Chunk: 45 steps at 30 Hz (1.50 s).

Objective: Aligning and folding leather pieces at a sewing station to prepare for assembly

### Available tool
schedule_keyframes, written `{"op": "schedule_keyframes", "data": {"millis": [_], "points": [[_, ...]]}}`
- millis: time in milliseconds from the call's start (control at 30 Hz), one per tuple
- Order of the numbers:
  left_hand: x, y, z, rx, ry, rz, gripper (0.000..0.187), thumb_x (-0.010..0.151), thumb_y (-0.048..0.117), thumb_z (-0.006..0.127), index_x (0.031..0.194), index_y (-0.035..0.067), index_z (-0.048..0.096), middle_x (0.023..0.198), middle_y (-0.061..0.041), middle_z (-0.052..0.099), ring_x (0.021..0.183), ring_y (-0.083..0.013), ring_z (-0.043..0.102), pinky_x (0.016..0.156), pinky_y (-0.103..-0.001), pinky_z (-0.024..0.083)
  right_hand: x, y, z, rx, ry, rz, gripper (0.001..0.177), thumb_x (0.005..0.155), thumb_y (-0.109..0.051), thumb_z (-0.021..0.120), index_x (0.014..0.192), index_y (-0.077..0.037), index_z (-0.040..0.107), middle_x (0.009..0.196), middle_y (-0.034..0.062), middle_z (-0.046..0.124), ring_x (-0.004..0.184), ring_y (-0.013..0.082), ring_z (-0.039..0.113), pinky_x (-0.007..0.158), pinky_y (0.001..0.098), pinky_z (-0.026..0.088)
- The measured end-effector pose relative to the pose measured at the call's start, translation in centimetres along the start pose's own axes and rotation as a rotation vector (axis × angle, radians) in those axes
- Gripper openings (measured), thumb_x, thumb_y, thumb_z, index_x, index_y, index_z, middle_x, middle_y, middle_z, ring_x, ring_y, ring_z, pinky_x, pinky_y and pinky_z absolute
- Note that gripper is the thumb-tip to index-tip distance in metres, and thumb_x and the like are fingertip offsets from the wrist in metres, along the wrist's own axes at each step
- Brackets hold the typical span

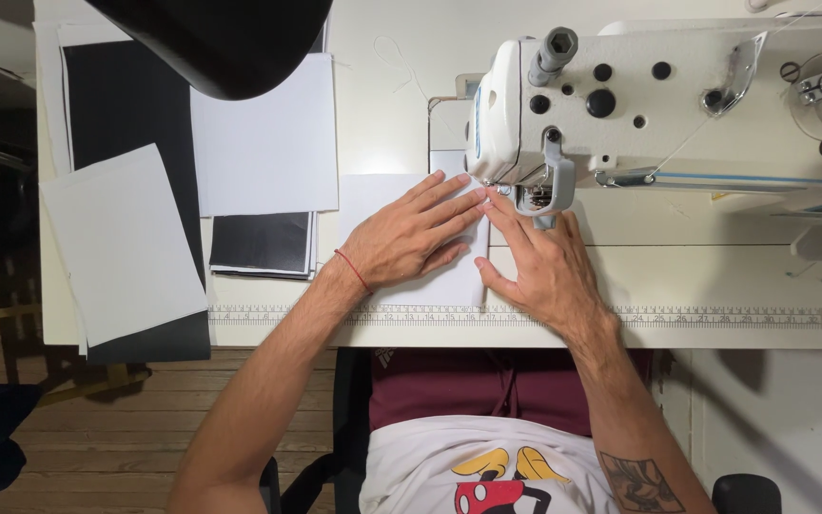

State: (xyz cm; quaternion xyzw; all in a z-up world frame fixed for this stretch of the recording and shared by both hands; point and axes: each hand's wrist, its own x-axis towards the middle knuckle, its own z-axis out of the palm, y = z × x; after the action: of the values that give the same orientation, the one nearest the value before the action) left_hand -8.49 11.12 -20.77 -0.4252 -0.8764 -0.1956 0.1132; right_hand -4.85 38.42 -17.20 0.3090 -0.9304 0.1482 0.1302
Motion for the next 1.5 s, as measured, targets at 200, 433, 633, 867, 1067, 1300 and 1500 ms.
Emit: {"op": "schedule_keyframes", "data": {"millis": [200, 433, 633, 867, 1067, 1300, 1500], "points": [[0.0, -0.3, -0.1, 0.006, -0.028, -0.002, 0.054, 0.123, 0.046, 0.059, 0.169, 0.019, 0.064, 0.177, -0.005, 0.061, 0.169, -0.0284, 0.049, 0.147, -0.049, 0.031, 0.7, -0.6, -0.7, 0.013, -0.007, 0.006, 0.061, 0.111, -0.052, 0.069, 0.159, -0.015, 0.070, 0.172, 0.0049, 0.068, 0.122, 0.0339, 0.078, 0.103, 0.0472, 0.050], [0.0, -0.3, 0.0, 0.003, -0.003, 0.005, 0.053, 0.122, 0.045, 0.061, 0.167, 0.018, 0.066, 0.176, -0.006, 0.062, 0.168, -0.0296, 0.050, 0.147, -0.050, 0.032, 1.1, -0.9, -1.3, 0.043, -0.022, 0.018, 0.062, 0.111, -0.051, 0.069, 0.161, -0.015, 0.070, 0.173, 0.0065, 0.068, 0.129, 0.0338, 0.078, 0.108, 0.0503, 0.050], [-0.1, -0.3, 0.3, 0.001, -0.001, 0.005, 0.053, 0.122, 0.044, 0.061, 0.168, 0.018, 0.065, 0.176, -0.006, 0.061, 0.168, -0.0301, 0.050, 0.146, -0.050, 0.032, 0.8, -0.7, -1.0, 0.061, -0.041, 0.028, 0.062, 0.111, -0.051, 0.069, 0.162, -0.015, 0.068, 0.174, 0.0070, 0.067, 0.134, 0.0315, 0.078, 0.110, 0.0509, 0.048], [-0.1, -0.1, 0.1, -0.012, -0.016, -0.013, 0.053, 0.122, 0.044, 0.060, 0.169, 0.020, 0.064, 0.177, -0.004, 0.061, 0.169, -0.0298, 0.049, 0.147, -0.051, 0.031, 0.3, -0.1, -0.4, 0.087, -0.053, 0.021, 0.064, 0.108, -0.049, 0.072, 0.162, -0.016, 0.068, 0.174, 0.0089, 0.067, 0.137, 0.0320, 0.076, 0.111, 0.0516, 0.048], [0.0, -0.1, -0.1, -0.018, -0.022, -0.020, 0.052, 0.122, 0.045, 0.060, 0.169, 0.021, 0.064, 0.176, -0.004, 0.061, 0.168, -0.0300, 0.050, 0.147, -0.052, 0.031, 0.5, -0.3, -0.6, 0.079, -0.052, 0.022, 0.063, 0.108, -0.049, 0.074, 0.161, -0.016, 0.069, 0.174, 0.0081, 0.066, 0.136, 0.0309, 0.076, 0.111, 0.0502, 0.048], [-0.1, -0.1, 0.0, -0.016, -0.021, -0.024, 0.053, 0.122, 0.045, 0.060, 0.169, 0.021, 0.065, 0.177, -0.004, 0.061, 0.168, -0.0305, 0.050, 0.147, -0.051, 0.031, 0.1, 0.0, -0.2, 0.091, -0.072, 0.031, 0.064, 0.108, -0.049, 0.072, 0.163, -0.015, 0.068, 0.177, 0.0072, 0.064, 0.136, 0.0313, 0.076, 0.109, 0.0503, 0.047], [0.0, 0.0, 0.1, -0.012, -0.019, -0.024, 0.052, 0.122, 0.045, 0.061, 0.168, 0.021, 0.066, 0.177, -0.004, 0.061, 0.169, -0.0300, 0.050, 0.147, -0.051, 0.031, -0.2, 0.3, 0.2, 0.093, -0.075, 0.033, 0.064, 0.108, -0.049, 0.073, 0.161, -0.015, 0.068, 0.175, 0.0080, 0.065, 0.136, 0.0325, 0.075, 0.110, 0.0507, 0.047]]}}
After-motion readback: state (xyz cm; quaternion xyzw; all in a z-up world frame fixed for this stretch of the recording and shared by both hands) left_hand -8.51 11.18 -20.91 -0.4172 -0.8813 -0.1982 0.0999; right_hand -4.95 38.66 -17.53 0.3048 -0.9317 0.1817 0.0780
